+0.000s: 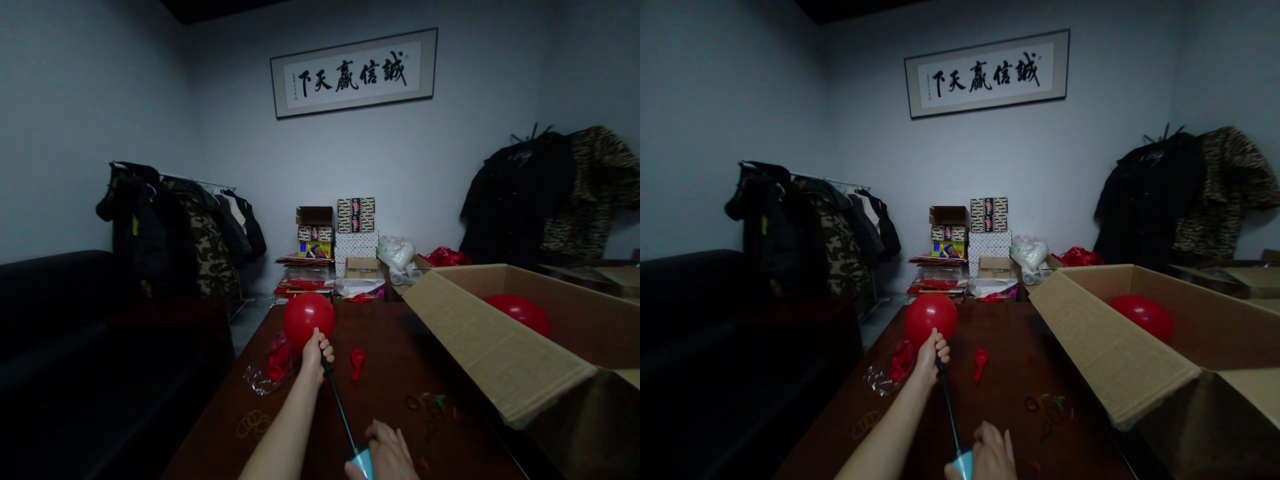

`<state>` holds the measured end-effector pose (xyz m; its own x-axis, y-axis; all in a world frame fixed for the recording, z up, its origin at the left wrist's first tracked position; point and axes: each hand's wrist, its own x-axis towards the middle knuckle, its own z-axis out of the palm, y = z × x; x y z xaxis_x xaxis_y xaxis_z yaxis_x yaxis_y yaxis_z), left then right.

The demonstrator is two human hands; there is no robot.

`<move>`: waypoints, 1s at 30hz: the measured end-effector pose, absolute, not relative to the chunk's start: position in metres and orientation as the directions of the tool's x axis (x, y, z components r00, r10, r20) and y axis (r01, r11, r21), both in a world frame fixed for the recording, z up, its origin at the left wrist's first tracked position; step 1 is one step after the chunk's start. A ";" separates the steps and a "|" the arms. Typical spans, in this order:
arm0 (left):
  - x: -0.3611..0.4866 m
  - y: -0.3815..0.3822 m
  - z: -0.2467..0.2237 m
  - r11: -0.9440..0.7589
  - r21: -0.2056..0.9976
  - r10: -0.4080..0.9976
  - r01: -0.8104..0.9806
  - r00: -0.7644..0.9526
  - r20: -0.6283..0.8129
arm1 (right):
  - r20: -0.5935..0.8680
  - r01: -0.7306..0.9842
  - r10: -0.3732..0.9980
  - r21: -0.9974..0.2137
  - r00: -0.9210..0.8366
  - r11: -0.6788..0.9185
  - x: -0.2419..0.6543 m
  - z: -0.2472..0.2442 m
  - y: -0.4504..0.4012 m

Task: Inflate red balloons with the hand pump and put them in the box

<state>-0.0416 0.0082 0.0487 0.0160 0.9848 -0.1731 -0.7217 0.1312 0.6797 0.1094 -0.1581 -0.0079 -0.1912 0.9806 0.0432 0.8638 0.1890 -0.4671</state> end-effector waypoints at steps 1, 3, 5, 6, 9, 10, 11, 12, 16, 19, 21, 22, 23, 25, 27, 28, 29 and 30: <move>-0.040 0.007 0.050 0.135 0.679 0.985 -0.721 0.026 -0.168 | 0.056 0.860 0.979 -0.471 -0.195 0.198 0.108 -0.004 -0.158; -0.035 0.004 0.051 0.146 0.675 0.986 -0.723 0.048 -0.162 | 0.089 0.855 0.978 -0.476 -0.186 0.206 0.107 0.005 -0.156; -0.029 0.000 0.052 0.162 0.668 0.985 -0.726 0.077 -0.155 | 0.109 0.850 0.979 -0.486 -0.174 0.205 0.105 0.016 -0.150; -0.026 -0.003 0.052 0.172 0.665 0.984 -0.727 0.095 -0.151 | 0.115 0.847 0.979 -0.492 -0.168 0.203 0.104 0.023 -0.146; -0.014 -0.009 0.051 0.193 0.664 0.981 -0.723 0.143 -0.129 | 0.149 0.841 0.979 -0.504 -0.141 0.198 0.101 0.041 -0.129; -0.011 -0.011 0.051 0.197 0.671 0.980 -0.715 0.154 -0.123 | 0.164 0.840 0.978 -0.506 -0.130 0.196 0.100 0.046 -0.123; -0.008 -0.013 0.051 0.201 0.681 0.979 -0.704 0.162 -0.122 | 0.170 0.840 0.978 -0.508 -0.118 0.190 0.099 0.049 -0.119; -0.005 -0.014 0.050 0.203 0.692 0.979 -0.693 0.164 -0.122 | 0.174 0.840 0.979 -0.511 -0.108 0.184 0.098 0.051 -0.114; -0.003 -0.014 0.048 0.198 0.728 0.980 -0.656 0.153 -0.128 | 0.165 0.839 0.982 -0.518 -0.092 0.165 0.094 0.049 -0.110; -0.005 -0.010 0.046 0.184 0.748 0.983 -0.638 0.135 -0.126 | 0.133 0.846 0.987 -0.513 -0.088 0.145 0.093 0.043 -0.114; -0.008 -0.005 0.046 0.177 0.751 0.984 -0.636 0.121 -0.130 | 0.103 0.852 0.991 -0.508 -0.089 0.129 0.094 0.039 -0.119; -0.010 -0.003 0.046 0.172 0.750 0.985 -0.639 0.112 -0.130 | 0.094 0.853 0.991 -0.506 -0.094 0.129 0.095 0.038 -0.121; -0.012 0.000 0.046 0.166 0.748 0.986 -0.643 0.102 -0.131 | 0.085 0.855 0.991 -0.502 -0.102 0.131 0.096 0.035 -0.124; -0.018 0.006 0.049 0.149 0.743 0.989 -0.653 0.078 -0.129 | 0.080 0.859 0.990 -0.491 -0.120 0.144 0.099 0.029 -0.130; -0.025 0.011 0.053 0.131 0.740 0.990 -0.660 0.054 -0.128 | 0.077 0.869 0.989 -0.473 -0.124 0.146 0.101 0.019 -0.137; -0.029 0.013 0.055 0.126 0.740 0.991 -0.661 0.045 -0.128 | 0.074 0.874 0.990 -0.466 -0.121 0.141 0.102 0.014 -0.141; -0.033 0.015 0.057 0.119 0.741 0.991 -0.661 0.038 -0.126 | 0.072 0.877 0.991 -0.460 -0.116 0.137 0.102 0.008 -0.144; -0.037 0.016 0.059 0.115 0.742 0.991 -0.660 0.027 -0.130 | 0.067 0.880 0.991 -0.456 -0.115 0.133 0.102 0.002 -0.147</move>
